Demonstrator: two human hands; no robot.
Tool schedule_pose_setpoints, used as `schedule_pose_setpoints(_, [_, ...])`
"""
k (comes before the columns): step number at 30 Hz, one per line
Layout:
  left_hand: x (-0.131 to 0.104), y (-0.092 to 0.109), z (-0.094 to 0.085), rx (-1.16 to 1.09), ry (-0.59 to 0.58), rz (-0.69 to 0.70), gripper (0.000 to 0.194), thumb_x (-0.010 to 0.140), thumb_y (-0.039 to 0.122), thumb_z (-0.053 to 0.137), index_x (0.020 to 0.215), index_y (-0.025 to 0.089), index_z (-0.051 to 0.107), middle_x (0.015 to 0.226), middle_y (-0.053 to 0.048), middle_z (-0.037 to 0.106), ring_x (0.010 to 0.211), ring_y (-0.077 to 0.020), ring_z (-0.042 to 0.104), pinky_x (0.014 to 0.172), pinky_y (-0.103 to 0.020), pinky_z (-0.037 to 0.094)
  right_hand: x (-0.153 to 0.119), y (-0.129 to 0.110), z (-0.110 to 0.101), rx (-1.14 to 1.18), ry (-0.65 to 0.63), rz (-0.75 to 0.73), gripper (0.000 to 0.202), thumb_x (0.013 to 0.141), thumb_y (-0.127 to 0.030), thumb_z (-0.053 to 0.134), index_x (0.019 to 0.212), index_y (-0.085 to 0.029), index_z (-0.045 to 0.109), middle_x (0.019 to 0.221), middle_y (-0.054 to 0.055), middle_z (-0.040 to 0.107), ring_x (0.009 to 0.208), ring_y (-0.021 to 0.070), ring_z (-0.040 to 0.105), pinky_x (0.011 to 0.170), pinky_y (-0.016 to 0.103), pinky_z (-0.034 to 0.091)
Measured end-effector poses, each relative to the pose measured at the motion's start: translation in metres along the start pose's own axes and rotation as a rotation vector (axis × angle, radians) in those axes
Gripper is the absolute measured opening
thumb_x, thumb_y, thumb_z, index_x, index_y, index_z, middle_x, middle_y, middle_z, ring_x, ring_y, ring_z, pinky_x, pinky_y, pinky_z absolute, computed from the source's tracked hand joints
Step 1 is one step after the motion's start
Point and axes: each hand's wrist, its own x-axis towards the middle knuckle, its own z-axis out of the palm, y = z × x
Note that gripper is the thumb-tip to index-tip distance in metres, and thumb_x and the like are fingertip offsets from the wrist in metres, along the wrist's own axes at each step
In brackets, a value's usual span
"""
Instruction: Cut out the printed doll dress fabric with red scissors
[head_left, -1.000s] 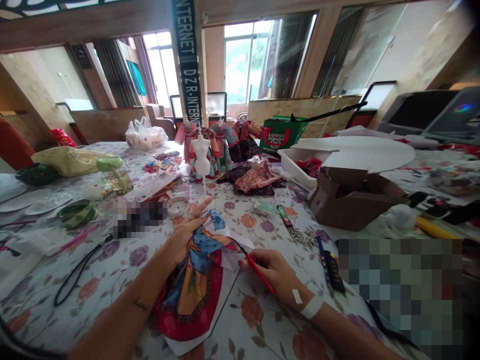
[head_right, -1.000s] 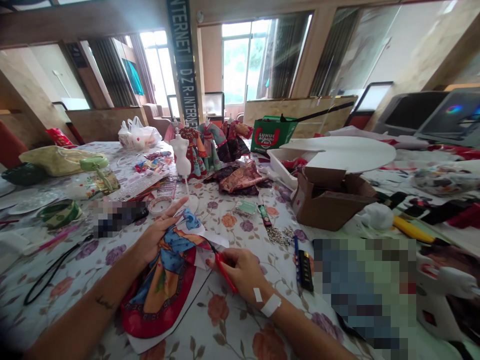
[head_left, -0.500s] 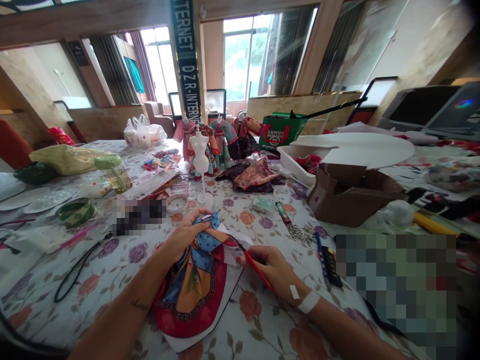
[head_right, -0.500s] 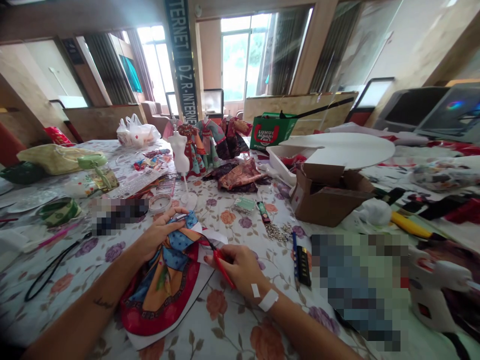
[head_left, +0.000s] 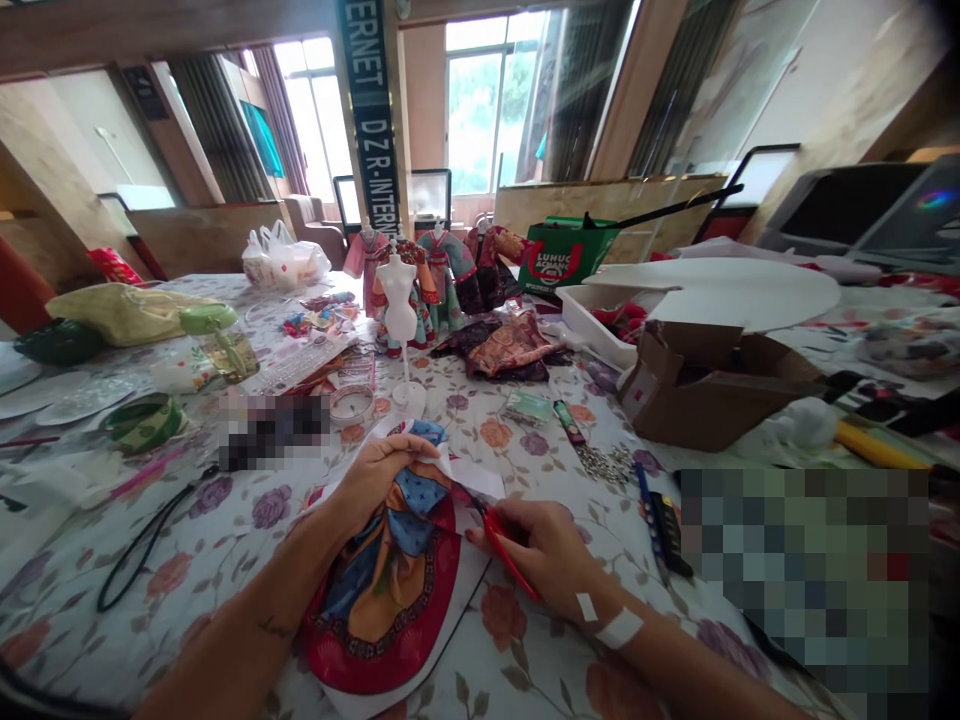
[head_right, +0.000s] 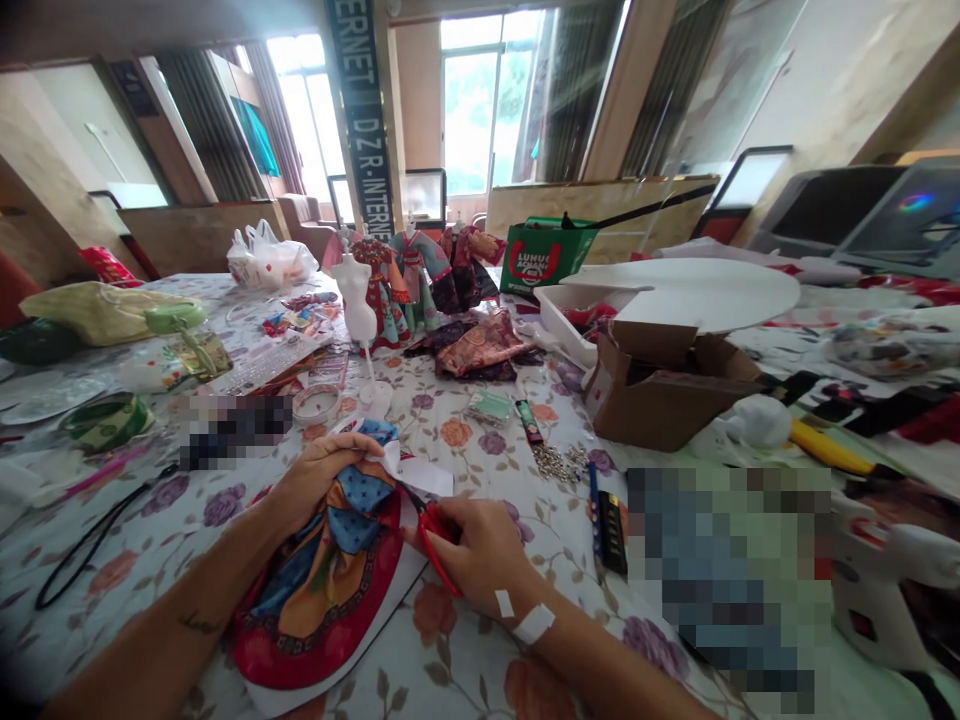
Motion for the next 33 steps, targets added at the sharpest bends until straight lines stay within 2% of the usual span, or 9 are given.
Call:
schedule_pose_setpoints(3, [-0.005,0.004,0.002,0.075,0.027,0.023,0.019,0.076,0.028,0.065,0.089,0.016,0.068,0.076,-0.003,0.067,0.068,-0.0143,0.061,0.065,-0.022,0.045,0.000,0.000,0.000,-0.007,-0.002,-0.006,0.039,0.081,-0.041,0.053,0.055,-0.019,0.034,0.051,-0.005,0.036,0.052,0.0103,0.032,0.051,0.025,0.022])
schedule_pose_setpoints(9, [-0.007,0.008,0.008,0.208,0.085,0.181,0.007,0.075,0.021,0.065,0.079,0.018,0.070,0.081,-0.002,0.065,0.081,-0.0151,0.058,0.077,-0.022,0.042,-0.001,-0.001,0.001,-0.078,-0.017,-0.030,0.042,0.080,-0.042,0.055,0.055,-0.019,0.030,0.051,-0.004,0.036,0.051,0.0102,0.032,0.051,0.026,0.021])
schedule_pose_setpoints(13, [-0.006,0.003,0.006,0.145,-0.001,0.091,0.016,0.079,0.020,0.058,0.079,0.017,0.074,0.088,-0.004,0.069,0.088,-0.0168,0.060,0.082,-0.023,0.043,-0.002,0.000,0.001,-0.056,-0.016,-0.017,0.043,0.081,-0.045,0.053,0.056,-0.019,0.030,0.051,-0.004,0.036,0.051,0.0105,0.032,0.051,0.026,0.021])
schedule_pose_setpoints(16, [-0.008,0.000,0.006,0.037,-0.020,-0.022,0.014,0.077,0.021,0.060,0.072,0.015,0.072,0.075,-0.003,0.068,0.070,-0.0125,0.060,0.065,-0.019,0.045,-0.001,0.002,0.002,-0.040,-0.004,-0.012,0.044,0.081,-0.046,0.054,0.055,-0.019,0.032,0.051,-0.004,0.034,0.051,0.0102,0.031,0.051,0.026,0.021])
schedule_pose_setpoints(20, [-0.015,0.003,0.009,-0.168,-0.096,-0.173,0.020,0.076,0.026,0.065,0.093,0.017,0.069,0.070,-0.001,0.068,0.055,-0.0094,0.059,0.051,-0.017,0.044,-0.001,0.004,0.003,-0.027,0.008,-0.015,0.043,0.081,-0.046,0.054,0.055,-0.019,0.033,0.051,-0.005,0.035,0.051,0.0097,0.031,0.049,0.025,0.020])
schedule_pose_setpoints(23, [-0.020,0.005,0.011,-0.214,-0.118,-0.164,0.037,0.069,0.023,0.074,0.104,0.017,0.064,0.078,-0.004,0.071,0.062,-0.0119,0.064,0.059,-0.020,0.049,-0.002,0.004,0.003,-0.024,0.017,-0.028,0.043,0.081,-0.046,0.054,0.056,-0.019,0.034,0.051,-0.005,0.035,0.051,0.0096,0.031,0.049,0.025,0.020])
schedule_pose_setpoints(25, [-0.021,0.005,0.011,-0.228,-0.124,-0.148,0.040,0.068,0.020,0.076,0.105,0.018,0.063,0.080,-0.004,0.072,0.067,-0.0131,0.066,0.065,-0.021,0.050,-0.003,0.002,0.004,-0.029,0.032,-0.039,0.044,0.081,-0.046,0.055,0.055,-0.019,0.033,0.051,-0.005,0.035,0.050,0.0094,0.030,0.049,0.024,0.021])
schedule_pose_setpoints(30, [-0.017,0.001,0.008,-0.186,-0.101,-0.107,0.017,0.072,0.023,0.073,0.086,0.016,0.071,0.085,-0.003,0.071,0.074,-0.0128,0.066,0.069,-0.019,0.049,-0.003,-0.001,0.003,-0.027,0.056,-0.029,0.043,0.081,-0.046,0.055,0.055,-0.019,0.032,0.049,-0.005,0.034,0.049,0.0094,0.031,0.049,0.025,0.022])
schedule_pose_setpoints(33, [-0.014,-0.001,0.006,-0.180,-0.097,-0.148,0.014,0.072,0.024,0.072,0.081,0.014,0.073,0.084,-0.004,0.071,0.072,-0.0121,0.065,0.066,-0.017,0.049,-0.003,-0.002,0.003,-0.049,0.061,-0.019,0.043,0.080,-0.046,0.055,0.055,-0.019,0.032,0.049,-0.004,0.036,0.049,0.0098,0.032,0.049,0.025,0.022])
